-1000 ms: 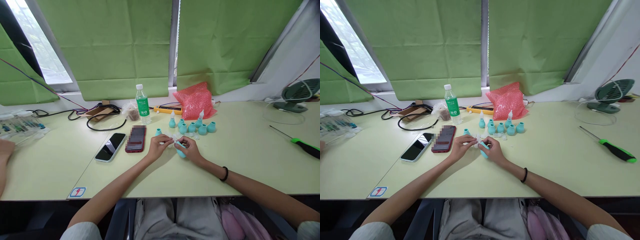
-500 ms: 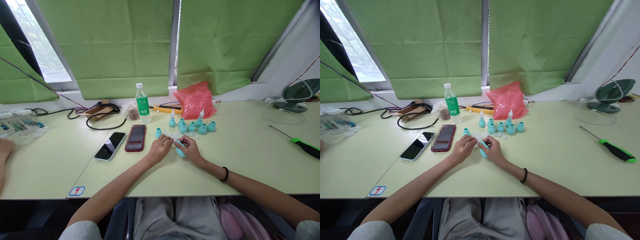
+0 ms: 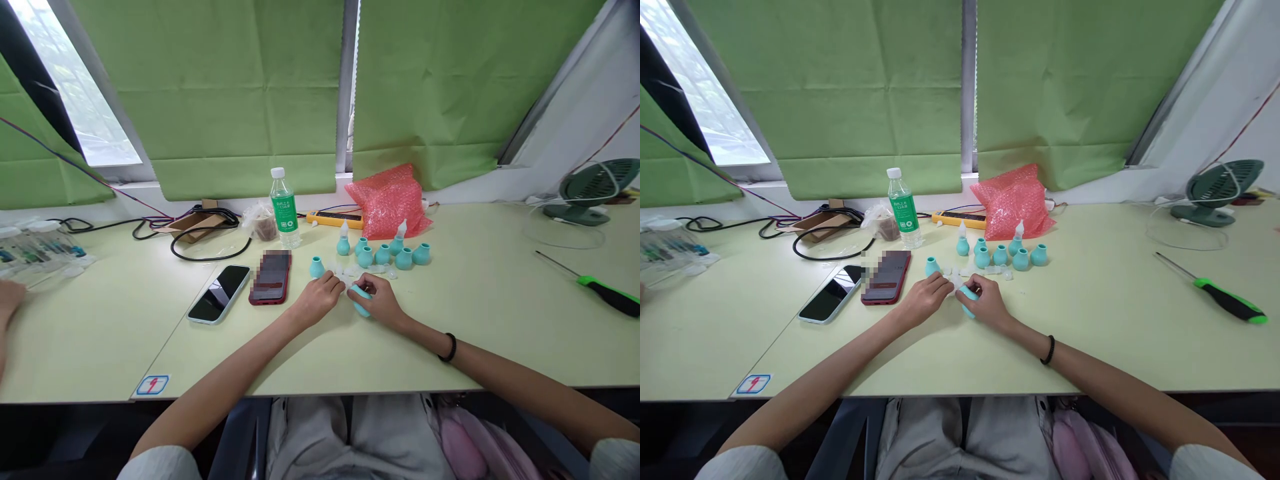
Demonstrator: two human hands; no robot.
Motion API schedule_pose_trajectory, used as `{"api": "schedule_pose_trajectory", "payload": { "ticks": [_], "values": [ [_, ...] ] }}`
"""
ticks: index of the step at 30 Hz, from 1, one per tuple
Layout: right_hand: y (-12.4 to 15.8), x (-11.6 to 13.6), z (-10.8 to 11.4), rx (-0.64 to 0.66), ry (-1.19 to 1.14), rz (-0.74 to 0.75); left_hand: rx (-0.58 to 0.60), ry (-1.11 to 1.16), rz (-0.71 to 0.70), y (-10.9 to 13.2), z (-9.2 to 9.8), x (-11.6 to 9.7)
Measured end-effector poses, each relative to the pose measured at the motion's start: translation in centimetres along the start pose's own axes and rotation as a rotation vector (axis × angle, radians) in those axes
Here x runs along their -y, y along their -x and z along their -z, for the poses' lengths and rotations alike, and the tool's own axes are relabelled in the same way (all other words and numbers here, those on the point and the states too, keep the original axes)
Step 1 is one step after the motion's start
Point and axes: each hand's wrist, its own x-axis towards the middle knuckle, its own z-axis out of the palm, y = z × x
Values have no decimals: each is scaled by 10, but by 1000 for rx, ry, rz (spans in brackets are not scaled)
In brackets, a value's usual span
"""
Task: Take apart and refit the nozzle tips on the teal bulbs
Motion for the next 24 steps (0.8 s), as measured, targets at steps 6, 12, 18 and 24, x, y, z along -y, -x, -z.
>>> {"api": "schedule_pose_trajectory", "payload": {
  "ticks": [6,12,18,24],
  "values": [
    [-1,-3,-1,22,19,16,93,-32,0,0,1,-4],
    [0,-3,-1,21,8,22,32,11,67,-1,-7,-2],
    [1,-1,-2,23,11,22,-51,70,182,-2,-7,-8],
    [1,0,-2,26,-11,40,-147,243,259,-3,-7,-10]
  ]
}}
